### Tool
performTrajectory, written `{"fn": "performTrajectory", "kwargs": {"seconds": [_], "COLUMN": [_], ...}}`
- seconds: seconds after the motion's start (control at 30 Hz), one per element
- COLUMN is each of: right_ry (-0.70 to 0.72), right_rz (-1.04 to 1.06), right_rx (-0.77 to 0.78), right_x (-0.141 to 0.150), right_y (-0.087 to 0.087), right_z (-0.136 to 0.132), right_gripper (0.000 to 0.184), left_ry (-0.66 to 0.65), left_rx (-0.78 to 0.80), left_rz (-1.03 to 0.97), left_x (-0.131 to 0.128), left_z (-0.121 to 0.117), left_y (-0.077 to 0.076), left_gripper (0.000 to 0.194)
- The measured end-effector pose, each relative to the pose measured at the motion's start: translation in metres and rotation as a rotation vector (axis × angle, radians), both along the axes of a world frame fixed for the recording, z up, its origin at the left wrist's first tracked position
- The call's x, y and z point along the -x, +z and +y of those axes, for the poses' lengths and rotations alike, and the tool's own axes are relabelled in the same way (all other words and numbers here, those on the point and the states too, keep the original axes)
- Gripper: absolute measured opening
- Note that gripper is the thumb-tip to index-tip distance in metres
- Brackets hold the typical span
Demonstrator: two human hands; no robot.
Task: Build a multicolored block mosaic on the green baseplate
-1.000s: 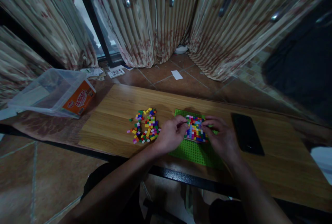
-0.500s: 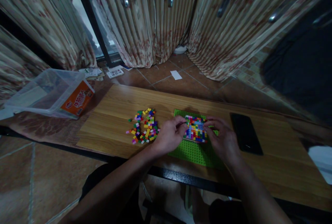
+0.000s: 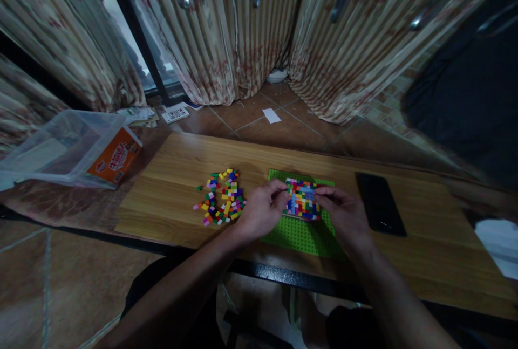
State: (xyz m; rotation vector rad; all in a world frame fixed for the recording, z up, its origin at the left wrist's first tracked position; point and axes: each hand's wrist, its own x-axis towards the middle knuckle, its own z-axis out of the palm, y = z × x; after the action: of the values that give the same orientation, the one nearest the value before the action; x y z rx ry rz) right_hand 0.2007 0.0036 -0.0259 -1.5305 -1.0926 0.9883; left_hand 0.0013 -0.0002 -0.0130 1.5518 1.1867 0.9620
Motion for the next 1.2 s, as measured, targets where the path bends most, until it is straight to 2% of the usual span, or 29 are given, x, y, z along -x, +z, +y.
{"fn": "performTrajectory", "kwargs": {"seconds": [0.17, 0.63, 0.77, 0.83, 0.97, 1.07, 1.2], "right_ry": [-0.010, -0.029, -0.005, -0.008, 0.011, 0.150, 0.295], "right_rz": [0.066, 0.035, 0.043, -0.046, -0.380, -0.492, -0.595], "right_rx": [0.000, -0.055, -0.042, -0.100, -0.357, -0.414, -0.456], "right_x": [0.001, 0.003, 0.002, 0.002, 0.008, 0.018, 0.028], "right_y": [0.002, -0.003, -0.001, 0.004, 0.020, 0.028, 0.029], "right_z": [-0.001, 0.000, 0.000, -0.002, -0.010, -0.017, -0.021], "right_gripper": [0.021, 0.021, 0.023, 0.023, 0.019, 0.020, 0.021], "left_ry": [-0.010, 0.009, 0.005, 0.007, 0.018, 0.021, -0.001], "left_rx": [-0.001, 0.032, 0.027, 0.036, 0.014, -0.019, -0.045], "left_rz": [0.002, -0.023, -0.086, -0.121, -0.142, -0.142, -0.139], "left_x": [0.001, -0.001, -0.002, -0.002, -0.003, -0.004, -0.005], "left_z": [0.000, 0.000, -0.001, -0.001, -0.002, -0.003, -0.006], "left_y": [0.001, 0.002, 0.004, 0.004, 0.002, 0.002, 0.005], "left_gripper": [0.015, 0.015, 0.017, 0.018, 0.020, 0.023, 0.027]}}
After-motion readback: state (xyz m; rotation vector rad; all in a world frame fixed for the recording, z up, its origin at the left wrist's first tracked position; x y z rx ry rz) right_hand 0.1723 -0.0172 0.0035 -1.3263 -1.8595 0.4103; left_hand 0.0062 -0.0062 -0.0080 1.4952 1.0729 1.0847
